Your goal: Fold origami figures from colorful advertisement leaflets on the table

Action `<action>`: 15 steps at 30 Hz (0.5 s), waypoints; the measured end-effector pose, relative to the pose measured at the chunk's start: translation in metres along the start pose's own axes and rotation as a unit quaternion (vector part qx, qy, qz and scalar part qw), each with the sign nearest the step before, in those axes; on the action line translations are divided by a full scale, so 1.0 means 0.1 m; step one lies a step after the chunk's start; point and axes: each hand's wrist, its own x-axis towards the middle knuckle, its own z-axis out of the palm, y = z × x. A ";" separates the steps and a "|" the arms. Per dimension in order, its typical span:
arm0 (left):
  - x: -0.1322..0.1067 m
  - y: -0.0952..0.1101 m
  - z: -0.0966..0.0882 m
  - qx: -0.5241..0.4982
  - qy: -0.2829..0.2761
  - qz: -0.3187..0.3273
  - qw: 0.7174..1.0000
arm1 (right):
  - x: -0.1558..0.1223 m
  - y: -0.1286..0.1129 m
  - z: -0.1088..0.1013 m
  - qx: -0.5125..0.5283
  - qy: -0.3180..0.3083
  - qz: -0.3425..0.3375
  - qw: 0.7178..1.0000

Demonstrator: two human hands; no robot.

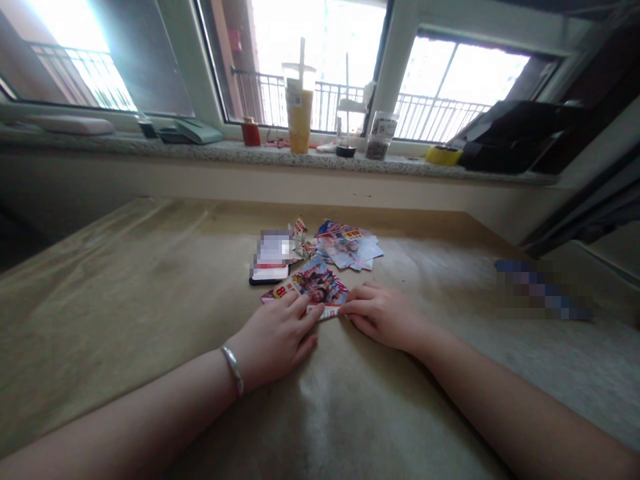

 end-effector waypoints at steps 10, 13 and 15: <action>-0.01 -0.01 0.02 0.001 0.003 0.001 1.000 | 0.02 -0.02 -0.05 -0.043 -0.038 -0.021 0.998; -0.01 -0.01 0.01 -0.001 -0.003 0.000 1.000 | 0.02 -0.02 -0.07 -0.049 -0.044 -0.018 0.998; -0.01 -0.01 0.01 -0.002 -0.001 0.001 1.000 | 0.02 -0.03 -0.08 -0.053 -0.045 -0.019 0.997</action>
